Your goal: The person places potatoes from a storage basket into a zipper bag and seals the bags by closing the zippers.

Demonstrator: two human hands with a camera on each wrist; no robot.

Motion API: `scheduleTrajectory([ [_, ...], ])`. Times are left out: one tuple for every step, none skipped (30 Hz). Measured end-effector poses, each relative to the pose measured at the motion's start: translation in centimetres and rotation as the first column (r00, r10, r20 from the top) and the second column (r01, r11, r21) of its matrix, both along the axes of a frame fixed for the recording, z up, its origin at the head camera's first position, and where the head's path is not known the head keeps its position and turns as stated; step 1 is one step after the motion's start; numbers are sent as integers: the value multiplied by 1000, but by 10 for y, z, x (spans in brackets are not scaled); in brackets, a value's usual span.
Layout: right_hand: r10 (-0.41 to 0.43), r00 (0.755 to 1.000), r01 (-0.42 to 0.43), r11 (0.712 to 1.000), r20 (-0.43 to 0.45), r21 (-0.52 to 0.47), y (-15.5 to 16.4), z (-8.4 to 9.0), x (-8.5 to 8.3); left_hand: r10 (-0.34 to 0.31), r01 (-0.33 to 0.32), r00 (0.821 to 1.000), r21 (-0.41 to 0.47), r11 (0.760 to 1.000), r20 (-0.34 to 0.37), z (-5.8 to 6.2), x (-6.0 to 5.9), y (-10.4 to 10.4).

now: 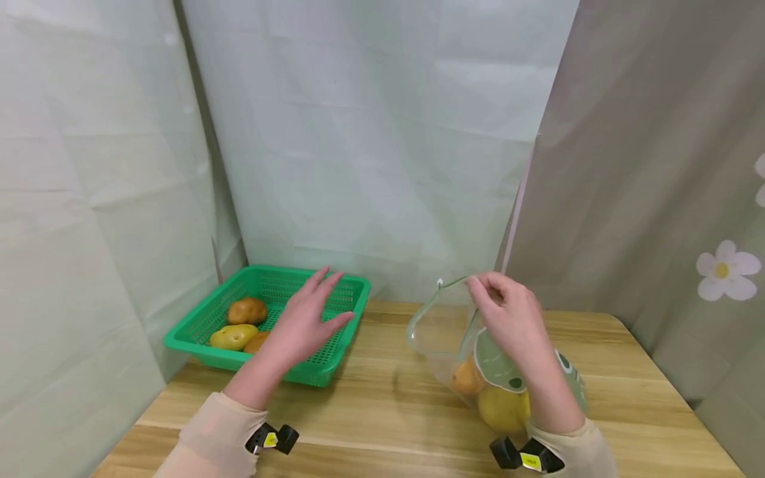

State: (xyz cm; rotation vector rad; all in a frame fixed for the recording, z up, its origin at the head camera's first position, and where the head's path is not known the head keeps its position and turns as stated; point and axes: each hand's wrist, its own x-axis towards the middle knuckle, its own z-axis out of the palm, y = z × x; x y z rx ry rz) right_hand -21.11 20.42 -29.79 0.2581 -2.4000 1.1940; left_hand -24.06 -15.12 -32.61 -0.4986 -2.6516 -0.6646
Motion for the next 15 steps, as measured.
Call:
scheduleTrajectory([
  [1,1000,-1,1000,0,-4,-1,0,0,7,-7,1000,-2,1000,-1,-1,-1,-3],
  [1,1000,-1,1000,0,-7,-1,0,0,12,-12,1000,-3,1000,-3,-1,-1,-6],
  [2,1000,-2,1000,0,-8,-2,0,0,19,-19,1000,-8,1000,0,-2,-2,-10],
  [3,1000,-3,1000,1,-9,-3,0,1,24,-24,1000,-11,1000,1,-4,-3,-13],
  [4,1000,-4,1000,4,-8,-3,0,1,30,-30,1000,-15,999,0,-5,-5,-17],
  [5,1000,-5,1000,6,-7,-4,0,1,35,-35,999,-20,999,-2,-6,-5,-21],
  [7,1000,-7,1000,7,-6,-5,0,1,38,-38,999,-23,999,-9,-6,-6,-25],
  [10,1000,-10,1000,8,-7,-6,0,1,44,-44,999,-27,999,-17,-7,-7,-29],
  [13,1000,-13,1000,8,-7,-7,1,1,49,-50,998,-31,998,-25,-8,-9,-33],
  [14,1000,-14,1000,8,-8,-7,1,1,52,-54,998,-34,998,-35,-9,-9,-37],
  [14,1000,-14,1000,7,-10,-8,1,2,57,-58,997,-40,997,-46,-9,-10,-41],
  [13,1000,-13,1000,6,-12,-8,1,2,60,-63,997,-45,997,-56,-10,-12,-44],
  [13,1000,-13,1000,6,-13,-8,1,2,65,-69,996,-53,996,-67,-11,-13,-48],
  [11,1000,-11,1000,5,-13,-9,1,2,71,-75,995,-59,995,-72,-12,-14,-51],
  [9,1000,-9,1000,6,-13,-9,1,2,76,-81,994,-65,995,-76,-13,-15,-55],
])
